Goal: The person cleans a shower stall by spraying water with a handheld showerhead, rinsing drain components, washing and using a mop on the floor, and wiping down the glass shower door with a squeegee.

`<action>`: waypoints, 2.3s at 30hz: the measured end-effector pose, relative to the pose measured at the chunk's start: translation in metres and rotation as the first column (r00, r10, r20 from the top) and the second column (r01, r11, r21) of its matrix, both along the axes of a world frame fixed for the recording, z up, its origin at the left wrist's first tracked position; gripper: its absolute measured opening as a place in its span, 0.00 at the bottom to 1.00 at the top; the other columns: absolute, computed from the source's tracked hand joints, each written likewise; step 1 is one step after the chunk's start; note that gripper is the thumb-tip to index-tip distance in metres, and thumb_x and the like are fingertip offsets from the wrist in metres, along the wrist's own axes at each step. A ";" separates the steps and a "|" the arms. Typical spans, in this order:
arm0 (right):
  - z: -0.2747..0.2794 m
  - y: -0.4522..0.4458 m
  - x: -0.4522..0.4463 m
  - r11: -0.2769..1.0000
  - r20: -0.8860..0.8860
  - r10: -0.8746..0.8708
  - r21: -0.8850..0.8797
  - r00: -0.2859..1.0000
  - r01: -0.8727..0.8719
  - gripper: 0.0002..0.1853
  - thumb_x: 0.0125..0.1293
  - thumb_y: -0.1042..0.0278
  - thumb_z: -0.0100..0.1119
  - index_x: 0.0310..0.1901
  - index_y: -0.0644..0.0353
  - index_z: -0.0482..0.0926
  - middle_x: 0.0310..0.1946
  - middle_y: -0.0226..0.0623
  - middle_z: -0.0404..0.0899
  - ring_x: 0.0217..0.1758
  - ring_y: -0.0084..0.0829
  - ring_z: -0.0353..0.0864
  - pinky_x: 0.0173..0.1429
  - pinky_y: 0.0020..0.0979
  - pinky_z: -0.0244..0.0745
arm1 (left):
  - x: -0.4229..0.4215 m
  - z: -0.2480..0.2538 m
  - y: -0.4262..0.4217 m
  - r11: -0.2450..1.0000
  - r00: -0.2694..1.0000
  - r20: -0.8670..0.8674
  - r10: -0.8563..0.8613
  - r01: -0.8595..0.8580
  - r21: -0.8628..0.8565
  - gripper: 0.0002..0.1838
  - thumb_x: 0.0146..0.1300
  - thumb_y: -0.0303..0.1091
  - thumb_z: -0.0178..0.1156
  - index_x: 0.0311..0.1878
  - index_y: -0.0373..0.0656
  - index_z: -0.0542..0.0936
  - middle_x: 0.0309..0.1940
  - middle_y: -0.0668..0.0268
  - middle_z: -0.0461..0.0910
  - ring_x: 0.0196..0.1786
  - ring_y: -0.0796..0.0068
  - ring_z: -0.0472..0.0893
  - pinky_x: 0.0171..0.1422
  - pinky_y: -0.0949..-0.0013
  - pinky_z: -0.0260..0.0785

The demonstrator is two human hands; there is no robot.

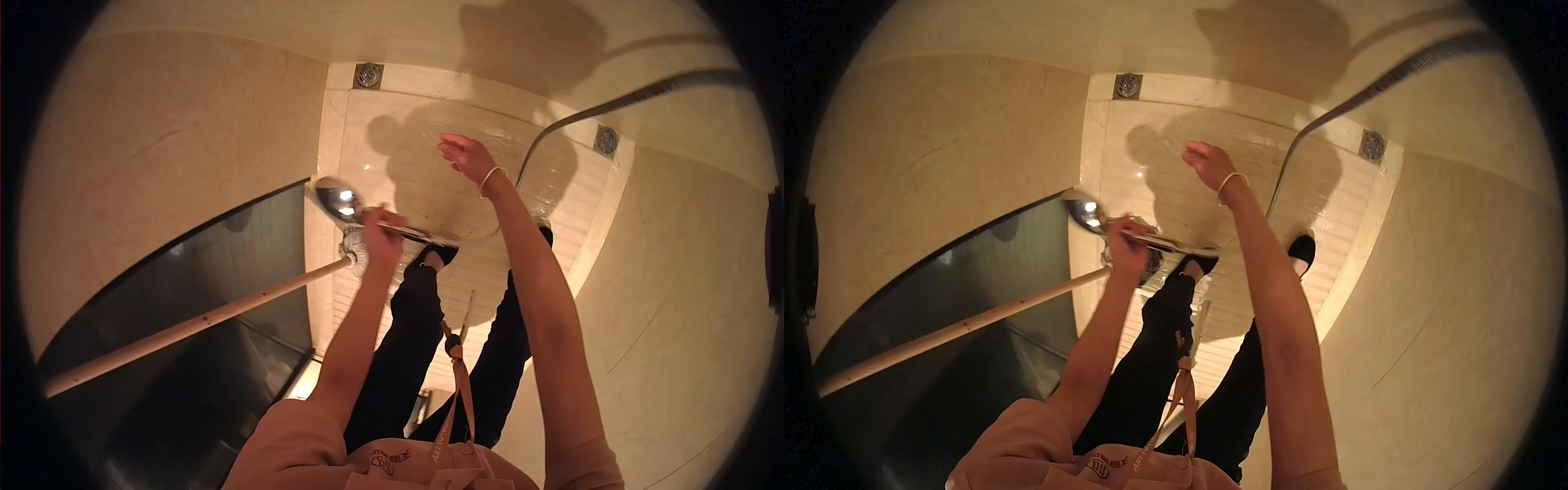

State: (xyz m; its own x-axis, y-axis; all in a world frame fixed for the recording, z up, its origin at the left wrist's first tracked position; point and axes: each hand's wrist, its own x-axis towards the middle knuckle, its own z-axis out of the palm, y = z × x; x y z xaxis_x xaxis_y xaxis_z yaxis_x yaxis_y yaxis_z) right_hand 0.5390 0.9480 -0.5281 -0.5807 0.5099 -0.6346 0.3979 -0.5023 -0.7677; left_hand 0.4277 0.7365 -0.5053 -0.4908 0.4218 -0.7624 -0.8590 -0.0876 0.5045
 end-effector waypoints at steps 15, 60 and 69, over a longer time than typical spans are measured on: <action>-0.273 0.190 0.349 0.667 0.665 -0.744 0.729 -0.070 -0.155 0.41 0.46 0.50 0.65 0.61 0.55 0.60 0.60 0.40 0.64 0.63 0.44 0.60 0.59 0.51 0.62 | -0.048 -0.182 0.072 0.924 0.888 0.274 -0.369 0.382 0.007 0.15 0.58 0.32 0.56 0.16 0.47 0.67 0.12 0.70 0.67 0.22 0.74 0.70 0.39 0.66 0.65; -0.298 0.210 0.377 0.627 0.681 -0.694 0.731 0.234 -0.268 0.12 0.49 0.60 0.64 0.34 0.56 0.82 0.36 0.42 0.81 0.42 0.42 0.79 0.45 0.37 0.75 | 0.095 -0.184 0.131 0.809 0.721 0.393 -0.571 0.576 0.119 0.09 0.56 0.29 0.54 0.22 0.44 0.67 0.14 0.67 0.65 0.22 0.70 0.69 0.41 0.62 0.70; -0.266 0.212 0.355 0.705 0.693 -0.706 0.707 0.145 0.055 0.19 0.44 0.58 0.69 0.32 0.66 0.80 0.35 0.49 0.80 0.40 0.41 0.81 0.45 0.35 0.75 | 0.096 -0.192 0.128 0.841 0.741 0.429 -0.517 0.533 0.093 0.09 0.59 0.29 0.51 0.22 0.44 0.67 0.14 0.68 0.65 0.22 0.71 0.70 0.44 0.60 0.70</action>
State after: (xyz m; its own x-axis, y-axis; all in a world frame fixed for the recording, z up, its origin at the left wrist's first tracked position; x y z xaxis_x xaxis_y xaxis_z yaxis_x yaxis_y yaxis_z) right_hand 0.8940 1.1605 -0.7940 0.5706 0.8106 -0.1319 0.7885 -0.5856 -0.1879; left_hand 0.5238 0.8642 -0.6975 0.1728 0.4866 -0.8564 -0.8893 0.4509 0.0768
